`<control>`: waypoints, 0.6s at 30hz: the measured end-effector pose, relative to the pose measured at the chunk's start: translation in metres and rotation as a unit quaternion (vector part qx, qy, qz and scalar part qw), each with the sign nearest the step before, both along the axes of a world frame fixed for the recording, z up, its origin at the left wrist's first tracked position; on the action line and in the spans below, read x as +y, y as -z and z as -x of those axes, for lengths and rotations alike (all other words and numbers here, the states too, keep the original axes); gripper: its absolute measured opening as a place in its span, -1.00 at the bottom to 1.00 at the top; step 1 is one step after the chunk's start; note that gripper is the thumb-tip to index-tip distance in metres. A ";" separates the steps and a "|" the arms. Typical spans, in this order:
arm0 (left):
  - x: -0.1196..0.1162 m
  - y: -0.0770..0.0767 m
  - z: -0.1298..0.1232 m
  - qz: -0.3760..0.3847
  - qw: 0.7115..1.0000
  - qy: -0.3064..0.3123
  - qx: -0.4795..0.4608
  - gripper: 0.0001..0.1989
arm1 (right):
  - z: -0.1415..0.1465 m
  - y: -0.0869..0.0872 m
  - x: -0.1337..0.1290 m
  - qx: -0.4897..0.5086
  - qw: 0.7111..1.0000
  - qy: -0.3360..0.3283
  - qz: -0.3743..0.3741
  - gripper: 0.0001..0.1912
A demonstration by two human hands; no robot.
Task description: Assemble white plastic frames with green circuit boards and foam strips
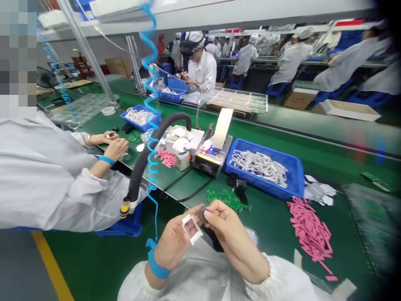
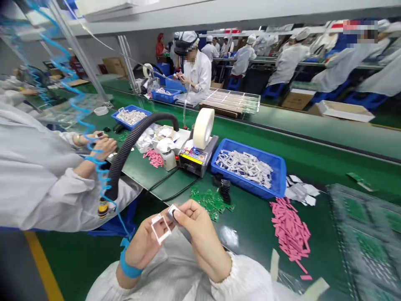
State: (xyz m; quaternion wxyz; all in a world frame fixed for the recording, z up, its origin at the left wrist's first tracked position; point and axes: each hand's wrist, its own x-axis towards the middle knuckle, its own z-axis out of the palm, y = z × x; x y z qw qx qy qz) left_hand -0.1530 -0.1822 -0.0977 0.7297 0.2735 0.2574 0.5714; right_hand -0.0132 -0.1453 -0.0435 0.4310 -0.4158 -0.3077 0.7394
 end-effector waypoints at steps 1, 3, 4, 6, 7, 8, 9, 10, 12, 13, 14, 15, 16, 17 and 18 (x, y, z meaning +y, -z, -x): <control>0.002 -0.008 -0.007 -0.034 0.999 0.023 0.028 -0.65 | -0.006 0.000 -0.002 0.013 1.000 0.028 0.003 -0.62; 0.008 -0.018 -0.018 -0.089 0.991 0.060 0.073 -0.66 | -0.016 0.000 -0.005 0.039 0.997 0.061 0.013 -0.62; 0.011 -0.021 -0.023 -0.105 0.988 0.073 0.087 -0.65 | -0.020 -0.001 -0.005 0.046 0.996 0.070 0.017 -0.61; 0.015 -0.024 -0.031 -0.119 0.984 0.086 0.097 -0.65 | -0.028 -0.003 -0.005 0.045 0.996 0.076 0.016 -0.59; 0.016 -0.025 -0.035 -0.119 0.984 0.088 0.100 -0.66 | -0.032 -0.004 -0.005 0.040 0.996 0.079 0.012 -0.59; 0.018 -0.027 -0.039 -0.115 0.984 0.091 0.105 -0.66 | -0.036 -0.005 -0.004 0.032 0.996 0.083 0.004 -0.58; 0.019 -0.028 -0.042 -0.110 0.983 0.095 0.108 -0.66 | -0.040 -0.004 -0.004 0.022 0.996 0.086 -0.007 -0.57; 0.020 -0.030 -0.046 -0.106 0.983 0.101 0.108 -0.66 | -0.044 -0.003 -0.003 0.009 0.996 0.088 -0.023 -0.57; 0.022 -0.034 -0.052 -0.101 0.983 0.115 0.097 -0.66 | -0.052 0.000 -0.002 -0.038 0.992 0.089 -0.081 -0.59; 0.023 -0.037 -0.054 -0.101 0.984 0.119 0.087 -0.68 | -0.057 0.002 -0.002 -0.074 0.986 0.088 -0.124 -0.62; 0.024 -0.039 -0.057 -0.102 0.984 0.121 0.077 -0.69 | -0.063 0.003 -0.001 -0.118 0.973 0.086 -0.176 -0.68; 0.025 -0.041 -0.059 -0.099 0.985 0.123 0.068 -0.69 | -0.068 0.003 -0.001 -0.167 0.954 0.087 -0.235 -0.75; 0.026 -0.043 -0.060 -0.092 0.986 0.125 0.062 -0.70 | -0.074 0.002 -0.001 -0.218 0.926 0.093 -0.295 -0.82; 0.026 -0.045 -0.061 -0.081 0.987 0.129 0.059 -0.71 | -0.079 -0.001 -0.001 -0.268 0.891 0.103 -0.352 -0.90; 0.026 -0.045 -0.062 -0.071 0.986 0.137 0.056 -0.70 | -0.085 -0.004 -0.002 -0.313 0.851 0.113 -0.405 -0.94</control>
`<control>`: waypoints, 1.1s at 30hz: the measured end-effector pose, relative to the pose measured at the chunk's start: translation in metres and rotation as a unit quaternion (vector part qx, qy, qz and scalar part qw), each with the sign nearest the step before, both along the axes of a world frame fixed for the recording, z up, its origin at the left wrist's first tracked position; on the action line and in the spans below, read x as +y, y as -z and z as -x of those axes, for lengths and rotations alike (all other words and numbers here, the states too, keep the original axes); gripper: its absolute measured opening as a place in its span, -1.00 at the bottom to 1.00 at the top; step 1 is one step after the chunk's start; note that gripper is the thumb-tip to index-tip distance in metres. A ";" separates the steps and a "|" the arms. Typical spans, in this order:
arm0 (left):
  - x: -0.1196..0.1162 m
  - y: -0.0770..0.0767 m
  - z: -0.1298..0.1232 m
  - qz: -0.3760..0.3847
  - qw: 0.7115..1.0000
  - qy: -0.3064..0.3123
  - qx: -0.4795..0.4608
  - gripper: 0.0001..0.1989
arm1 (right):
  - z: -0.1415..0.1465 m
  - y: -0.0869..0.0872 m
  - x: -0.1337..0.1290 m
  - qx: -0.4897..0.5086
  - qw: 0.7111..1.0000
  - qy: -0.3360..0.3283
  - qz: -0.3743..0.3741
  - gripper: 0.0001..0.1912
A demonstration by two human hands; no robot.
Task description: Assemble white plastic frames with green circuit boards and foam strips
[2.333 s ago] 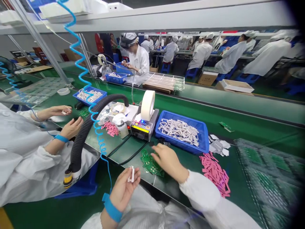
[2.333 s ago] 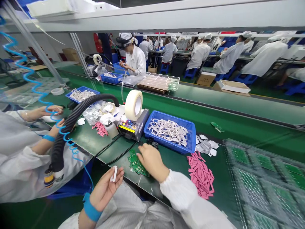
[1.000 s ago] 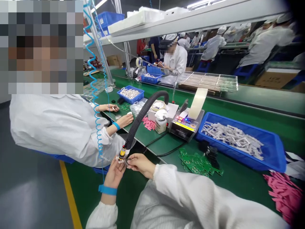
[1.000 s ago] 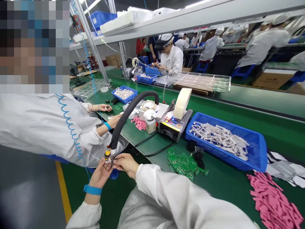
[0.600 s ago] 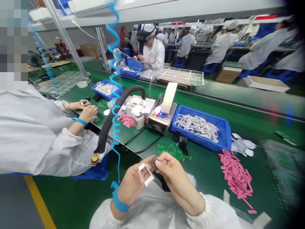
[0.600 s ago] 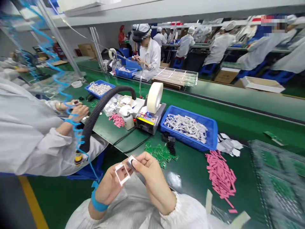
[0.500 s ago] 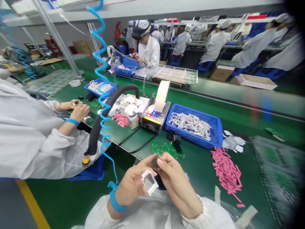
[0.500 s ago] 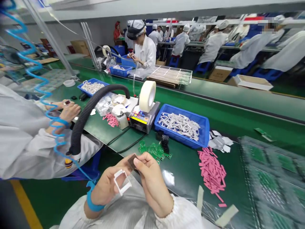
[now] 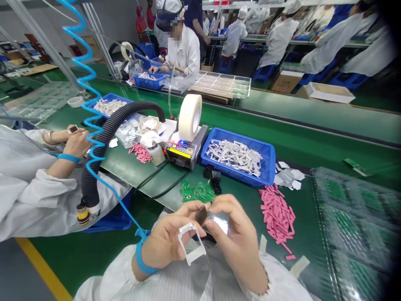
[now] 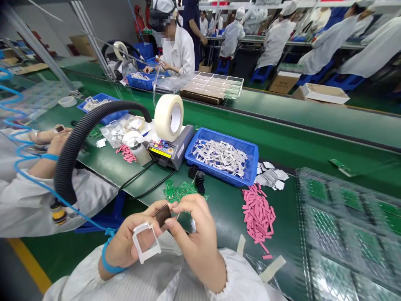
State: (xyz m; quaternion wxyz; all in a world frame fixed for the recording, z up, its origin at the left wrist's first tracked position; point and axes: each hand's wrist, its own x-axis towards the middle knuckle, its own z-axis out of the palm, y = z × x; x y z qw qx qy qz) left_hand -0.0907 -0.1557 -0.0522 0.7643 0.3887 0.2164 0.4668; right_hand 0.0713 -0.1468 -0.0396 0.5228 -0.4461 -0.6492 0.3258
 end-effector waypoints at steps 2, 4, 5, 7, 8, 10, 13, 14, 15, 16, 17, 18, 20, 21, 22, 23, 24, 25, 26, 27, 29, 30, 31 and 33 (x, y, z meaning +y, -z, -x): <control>0.000 -0.001 -0.001 0.012 1.000 0.026 0.002 -0.69 | -0.008 -0.008 0.000 -0.093 0.991 0.023 -0.096 -0.90; 0.000 -0.001 -0.001 0.001 0.999 0.052 0.012 -0.68 | -0.013 -0.016 -0.001 -0.154 0.977 0.032 -0.145 -0.89; 0.000 -0.001 -0.001 -0.006 0.998 0.063 0.018 -0.68 | -0.015 -0.019 0.000 -0.172 0.973 0.036 -0.152 -0.88; 0.000 -0.003 -0.001 -0.011 0.997 0.077 0.029 -0.71 | -0.017 -0.023 0.000 -0.186 0.970 0.048 -0.147 -0.88; 0.000 -0.004 -0.001 -0.010 0.996 0.080 0.035 -0.73 | -0.018 -0.023 0.000 -0.188 0.971 0.053 -0.140 -0.88; 0.000 -0.007 -0.001 -0.009 0.995 0.083 0.048 -0.76 | -0.019 -0.022 0.001 -0.194 0.970 0.059 -0.133 -0.88; 0.001 -0.010 -0.002 -0.016 0.995 0.081 0.059 -0.75 | -0.022 -0.019 0.002 -0.204 0.967 0.059 -0.142 -0.89; 0.001 -0.010 -0.003 -0.020 0.995 0.080 0.059 -0.73 | -0.022 -0.019 0.002 -0.206 0.966 0.057 -0.144 -0.89; 0.002 -0.011 -0.003 -0.024 0.995 0.078 0.058 -0.70 | -0.023 -0.018 0.002 -0.207 0.966 0.056 -0.144 -0.89; 0.003 -0.011 -0.003 -0.027 0.995 0.077 0.059 -0.68 | -0.023 -0.018 0.002 -0.206 0.967 0.056 -0.142 -0.89; 0.003 -0.012 -0.003 -0.029 0.995 0.077 0.061 -0.67 | -0.023 -0.017 0.002 -0.205 0.967 0.055 -0.138 -0.89; 0.004 -0.012 -0.003 -0.031 0.994 0.078 0.063 -0.66 | -0.023 -0.017 0.002 -0.204 0.968 0.054 -0.134 -0.89; 0.005 -0.012 -0.002 -0.037 0.994 0.080 0.070 -0.67 | -0.023 -0.017 0.002 -0.206 0.969 0.050 -0.125 -0.89; 0.005 -0.012 -0.002 -0.041 0.993 0.082 0.072 -0.67 | -0.023 -0.017 0.002 -0.207 0.970 0.047 -0.121 -0.90; 0.005 -0.012 -0.001 -0.045 0.993 0.083 0.075 -0.67 | -0.023 -0.017 0.002 -0.207 0.970 0.043 -0.117 -0.90; 0.005 -0.013 -0.001 -0.048 0.992 0.084 0.076 -0.67 | -0.023 -0.017 0.002 -0.205 0.971 0.039 -0.114 -0.89; 0.004 -0.013 0.000 -0.050 0.992 0.086 0.076 -0.68 | -0.023 -0.017 0.002 -0.202 0.973 0.036 -0.111 -0.89; 0.004 -0.013 0.000 -0.051 0.992 0.087 0.076 -0.68 | -0.023 -0.016 0.002 -0.199 0.973 0.031 -0.108 -0.89; 0.004 -0.013 0.001 -0.051 0.992 0.088 0.076 -0.68 | -0.022 -0.016 0.002 -0.198 0.974 0.027 -0.106 -0.88; 0.005 -0.013 0.002 -0.051 0.992 0.088 0.076 -0.68 | -0.022 -0.015 0.003 -0.200 0.974 0.022 -0.103 -0.88; 0.005 -0.013 0.002 -0.051 0.991 0.090 0.081 -0.67 | -0.021 -0.014 0.004 -0.211 0.972 0.012 -0.098 -0.88; 0.006 -0.012 0.002 -0.050 0.991 0.092 0.083 -0.67 | -0.021 -0.013 0.005 -0.221 0.971 0.007 -0.095 -0.87; 0.007 -0.010 0.002 -0.045 0.991 0.093 0.082 -0.67 | -0.021 -0.012 0.006 -0.233 0.968 0.001 -0.092 -0.87; 0.007 -0.005 0.000 -0.013 0.993 0.086 0.074 -0.65 | -0.021 -0.013 0.006 -0.260 0.962 -0.011 -0.082 -0.87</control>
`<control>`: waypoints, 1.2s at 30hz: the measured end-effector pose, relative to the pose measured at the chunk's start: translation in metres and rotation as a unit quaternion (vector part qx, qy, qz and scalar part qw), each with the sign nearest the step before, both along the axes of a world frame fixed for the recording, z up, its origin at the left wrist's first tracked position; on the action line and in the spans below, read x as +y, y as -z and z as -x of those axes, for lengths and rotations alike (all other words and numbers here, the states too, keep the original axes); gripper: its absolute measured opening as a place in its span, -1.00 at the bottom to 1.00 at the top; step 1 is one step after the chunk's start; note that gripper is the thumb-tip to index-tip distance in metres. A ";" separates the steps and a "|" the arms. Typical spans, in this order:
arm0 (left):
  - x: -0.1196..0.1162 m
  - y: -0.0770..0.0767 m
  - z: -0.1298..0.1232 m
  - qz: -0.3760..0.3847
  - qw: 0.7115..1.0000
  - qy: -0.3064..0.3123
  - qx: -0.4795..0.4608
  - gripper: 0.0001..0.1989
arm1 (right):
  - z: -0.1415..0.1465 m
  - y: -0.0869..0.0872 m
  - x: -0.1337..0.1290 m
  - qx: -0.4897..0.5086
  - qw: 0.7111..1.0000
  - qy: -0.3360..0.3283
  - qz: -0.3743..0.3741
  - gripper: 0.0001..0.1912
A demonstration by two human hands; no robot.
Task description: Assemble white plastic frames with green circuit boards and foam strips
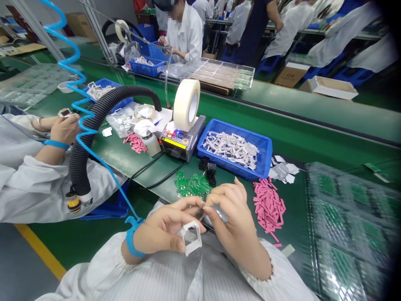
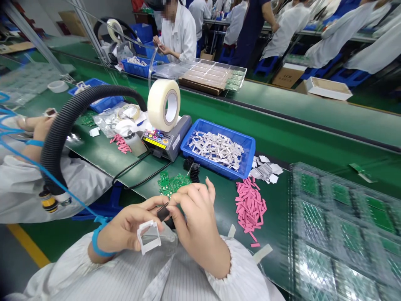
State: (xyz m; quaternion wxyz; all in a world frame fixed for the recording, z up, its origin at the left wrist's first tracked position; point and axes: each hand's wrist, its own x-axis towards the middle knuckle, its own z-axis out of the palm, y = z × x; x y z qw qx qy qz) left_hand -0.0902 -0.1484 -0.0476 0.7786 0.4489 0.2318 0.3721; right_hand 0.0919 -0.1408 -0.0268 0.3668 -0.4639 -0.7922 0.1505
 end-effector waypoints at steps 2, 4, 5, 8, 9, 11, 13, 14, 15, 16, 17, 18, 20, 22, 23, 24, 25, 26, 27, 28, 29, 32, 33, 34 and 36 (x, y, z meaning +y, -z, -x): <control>0.000 0.008 -0.004 0.068 0.997 -0.027 -0.019 -0.62 | -0.002 -0.002 -0.002 -0.018 1.000 -0.014 0.021 -0.86; 0.000 0.016 -0.007 0.132 0.989 -0.057 -0.046 -0.61 | -0.006 0.000 -0.005 -0.006 0.998 -0.030 0.057 -0.85; 0.000 0.020 -0.008 0.149 0.985 -0.068 -0.057 -0.61 | -0.009 0.003 -0.007 0.002 0.996 -0.035 0.081 -0.84; 0.000 0.028 -0.008 0.156 0.981 -0.092 -0.076 -0.63 | -0.019 0.030 -0.011 -0.061 0.985 -0.014 0.158 -0.80; 0.001 0.030 -0.007 0.155 0.980 -0.096 -0.079 -0.64 | -0.023 0.043 -0.011 -0.109 0.978 0.004 0.177 -0.78; 0.002 0.032 -0.005 0.161 0.979 -0.093 -0.083 -0.65 | -0.029 0.065 -0.009 -0.191 0.961 0.036 0.197 -0.74; 0.002 0.033 -0.003 0.166 0.980 -0.078 -0.081 -0.64 | -0.034 0.073 -0.007 -0.218 0.954 0.053 0.200 -0.78; 0.002 0.033 -0.003 0.166 0.980 -0.072 -0.079 -0.65 | -0.035 0.070 -0.006 -0.211 0.956 0.047 0.196 -0.88; 0.002 0.032 -0.003 0.162 0.981 -0.068 -0.079 -0.65 | -0.035 0.062 -0.006 -0.198 0.962 0.033 0.184 -0.93; 0.002 0.031 -0.003 0.156 0.983 -0.062 -0.079 -0.66 | -0.032 0.051 -0.005 -0.182 0.970 0.012 0.162 -0.77; 0.002 0.030 -0.004 0.149 0.984 -0.056 -0.079 -0.66 | -0.029 0.038 -0.004 -0.165 0.978 -0.012 0.128 -0.63; 0.001 0.029 -0.004 0.145 0.985 -0.048 -0.079 -0.66 | -0.023 0.025 -0.003 -0.151 0.984 -0.032 0.085 -0.57; 0.000 0.027 -0.004 0.145 0.986 -0.030 -0.078 -0.64 | -0.011 0.005 0.000 -0.147 0.988 -0.049 -0.004 -0.66; -0.001 0.025 -0.004 0.148 0.986 -0.025 -0.074 -0.64 | 0.000 -0.002 0.003 -0.150 0.986 -0.048 -0.060 -0.80; -0.002 0.024 -0.003 0.145 0.986 -0.029 -0.071 -0.64 | 0.004 -0.002 0.004 -0.145 0.986 -0.049 -0.069 -0.84; -0.003 0.023 -0.003 0.140 0.987 -0.037 -0.067 -0.65 | 0.007 0.001 0.006 -0.132 0.988 -0.052 -0.067 -0.85; -0.003 0.022 -0.002 0.136 0.988 -0.045 -0.064 -0.66 | 0.008 0.004 0.007 -0.112 0.991 -0.056 -0.055 -0.86; -0.003 0.020 -0.002 0.136 0.987 -0.052 -0.066 -0.66 | 0.008 0.007 0.009 -0.080 0.994 -0.064 -0.035 -0.86; -0.003 0.019 -0.001 0.142 0.986 -0.055 -0.072 -0.66 | 0.007 0.011 0.010 -0.037 0.997 -0.074 -0.007 -0.84; -0.003 0.017 -0.001 0.154 0.983 -0.053 -0.086 -0.65 | 0.006 0.014 0.011 0.017 0.995 -0.088 0.034 -0.78; -0.002 0.016 -0.002 0.171 0.979 -0.045 -0.105 -0.64 | 0.005 0.016 0.011 0.085 0.988 -0.106 0.080 -0.72; -0.001 0.012 -0.004 0.210 0.963 -0.014 -0.169 -0.65 | 0.009 0.022 0.010 0.304 0.914 -0.165 0.210 -0.61; -0.001 0.012 -0.006 0.212 0.960 -0.009 -0.184 -0.65 | 0.011 0.024 0.009 0.360 0.883 -0.180 0.239 -0.62; -0.001 0.011 -0.007 0.211 0.958 -0.007 -0.196 -0.65 | 0.014 0.026 0.008 0.402 0.857 -0.193 0.258 -0.63; -0.003 0.011 -0.009 0.201 0.957 -0.008 -0.211 -0.65 | 0.020 0.030 0.007 0.450 0.823 -0.214 0.274 -0.64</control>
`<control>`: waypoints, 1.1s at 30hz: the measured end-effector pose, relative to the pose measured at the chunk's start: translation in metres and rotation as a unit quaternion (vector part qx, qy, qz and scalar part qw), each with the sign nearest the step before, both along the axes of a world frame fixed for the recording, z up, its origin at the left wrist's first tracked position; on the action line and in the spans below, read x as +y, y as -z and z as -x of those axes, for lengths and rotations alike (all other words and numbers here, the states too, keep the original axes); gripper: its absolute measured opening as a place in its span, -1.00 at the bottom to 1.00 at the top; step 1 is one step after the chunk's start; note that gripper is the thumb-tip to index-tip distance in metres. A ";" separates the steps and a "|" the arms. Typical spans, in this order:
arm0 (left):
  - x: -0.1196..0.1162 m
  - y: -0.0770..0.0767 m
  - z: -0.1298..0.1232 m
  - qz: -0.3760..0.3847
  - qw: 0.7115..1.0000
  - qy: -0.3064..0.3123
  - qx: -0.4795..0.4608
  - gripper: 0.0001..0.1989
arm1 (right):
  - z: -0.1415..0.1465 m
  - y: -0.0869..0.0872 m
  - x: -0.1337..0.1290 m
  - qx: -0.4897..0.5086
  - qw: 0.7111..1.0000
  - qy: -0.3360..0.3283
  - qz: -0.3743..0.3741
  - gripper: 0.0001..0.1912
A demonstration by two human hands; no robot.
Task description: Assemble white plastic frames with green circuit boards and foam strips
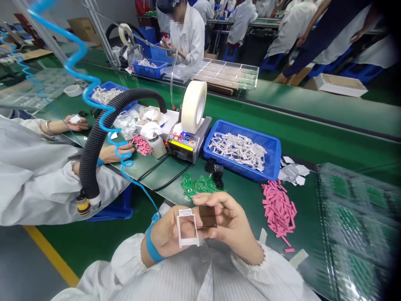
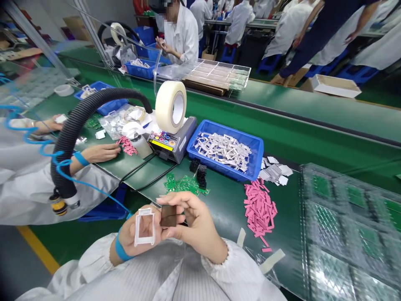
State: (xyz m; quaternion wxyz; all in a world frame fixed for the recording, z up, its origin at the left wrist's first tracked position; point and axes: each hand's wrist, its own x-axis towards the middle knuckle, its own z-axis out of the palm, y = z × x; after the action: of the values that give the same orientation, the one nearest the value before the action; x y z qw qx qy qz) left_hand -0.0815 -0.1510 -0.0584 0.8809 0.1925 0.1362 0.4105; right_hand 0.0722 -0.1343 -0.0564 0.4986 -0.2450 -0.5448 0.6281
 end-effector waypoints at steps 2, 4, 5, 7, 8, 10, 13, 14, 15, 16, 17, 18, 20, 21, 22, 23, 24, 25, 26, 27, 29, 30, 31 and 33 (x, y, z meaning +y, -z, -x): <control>-0.001 -0.001 -0.001 -0.010 1.000 -0.006 -0.008 -0.65 | 0.002 0.002 -0.001 0.020 1.000 -0.015 -0.003 -0.64; -0.002 -0.004 -0.001 -0.024 1.000 -0.012 -0.010 -0.65 | 0.001 0.000 -0.001 0.004 0.999 -0.021 -0.024 -0.57; -0.003 -0.006 0.000 -0.035 0.999 -0.016 -0.009 -0.67 | -0.002 -0.003 -0.001 -0.016 0.999 -0.011 -0.042 -0.55; -0.003 -0.009 0.002 -0.063 0.998 -0.025 0.004 -0.69 | -0.008 -0.014 0.000 -0.080 0.991 0.039 -0.100 -0.58; -0.003 -0.010 0.004 -0.081 0.996 -0.029 0.021 -0.70 | -0.011 -0.021 0.001 -0.126 0.979 0.071 -0.142 -0.65; -0.004 -0.009 0.009 -0.118 0.990 -0.030 0.069 -0.70 | -0.015 -0.034 0.003 -0.230 0.936 0.132 -0.232 -0.85; -0.005 -0.006 0.015 -0.177 0.975 -0.023 0.130 -0.66 | -0.017 -0.046 0.004 -0.346 0.861 0.176 -0.328 -0.92; -0.006 -0.005 0.017 -0.194 0.970 -0.024 0.143 -0.66 | -0.017 -0.048 0.003 -0.363 0.846 0.186 -0.342 -0.91; -0.006 -0.005 0.017 -0.209 0.965 -0.027 0.155 -0.68 | -0.016 -0.048 0.003 -0.375 0.837 0.193 -0.348 -0.90; -0.006 -0.005 0.018 -0.222 0.961 -0.032 0.165 -0.69 | -0.016 -0.047 0.002 -0.383 0.832 0.199 -0.349 -0.90; -0.005 -0.006 0.018 -0.231 0.957 -0.037 0.171 -0.69 | -0.015 -0.046 0.002 -0.388 0.829 0.205 -0.346 -0.90; -0.005 -0.007 0.017 -0.239 0.954 -0.039 0.175 -0.69 | -0.015 -0.045 0.001 -0.391 0.828 0.208 -0.343 -0.90; -0.004 -0.008 0.017 -0.250 0.951 -0.039 0.176 -0.67 | -0.015 -0.044 0.000 -0.394 0.830 0.205 -0.338 -0.90; -0.003 -0.008 0.017 -0.254 0.950 -0.036 0.178 -0.67 | -0.016 -0.044 0.000 -0.396 0.831 0.200 -0.336 -0.90; -0.003 -0.008 0.017 -0.257 0.949 -0.034 0.179 -0.66 | -0.017 -0.043 0.001 -0.400 0.832 0.192 -0.333 -0.90; -0.002 -0.008 0.018 -0.260 0.948 -0.030 0.181 -0.66 | -0.018 -0.043 0.002 -0.403 0.836 0.178 -0.328 -0.90; -0.001 -0.008 0.018 -0.260 0.948 -0.025 0.182 -0.67 | -0.018 -0.042 0.003 -0.407 0.841 0.159 -0.320 -0.90; 0.000 -0.007 0.019 -0.259 0.948 -0.019 0.184 -0.67 | -0.018 -0.041 0.005 -0.412 0.846 0.137 -0.308 -0.90; 0.000 -0.006 0.019 -0.255 0.949 -0.013 0.184 -0.67 | -0.018 -0.040 0.006 -0.418 0.852 0.114 -0.295 -0.90; 0.001 -0.005 0.018 -0.250 0.951 -0.007 0.183 -0.67 | -0.018 -0.039 0.007 -0.423 0.856 0.096 -0.282 -0.90; 0.001 -0.002 0.017 -0.223 0.958 -0.001 0.179 -0.66 | -0.016 -0.038 0.006 -0.441 0.854 0.082 -0.264 -0.87; 0.002 0.000 0.015 -0.199 0.964 -0.005 0.178 -0.66 | -0.016 -0.038 0.005 -0.448 0.851 0.084 -0.261 -0.85; 0.002 0.002 0.014 -0.169 0.970 -0.013 0.176 -0.66 | -0.016 -0.038 0.003 -0.451 0.850 0.085 -0.259 -0.84; 0.003 0.004 0.011 -0.110 0.980 -0.034 0.161 -0.67 | -0.020 -0.038 -0.002 -0.439 0.862 0.081 -0.240 -0.84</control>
State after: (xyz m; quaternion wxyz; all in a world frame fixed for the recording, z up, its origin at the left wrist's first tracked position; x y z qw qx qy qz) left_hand -0.0922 -0.1483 -0.0629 0.8067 0.3466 0.2367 0.4159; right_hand 0.0917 -0.1364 -0.0183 0.3005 -0.4113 -0.8195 0.2625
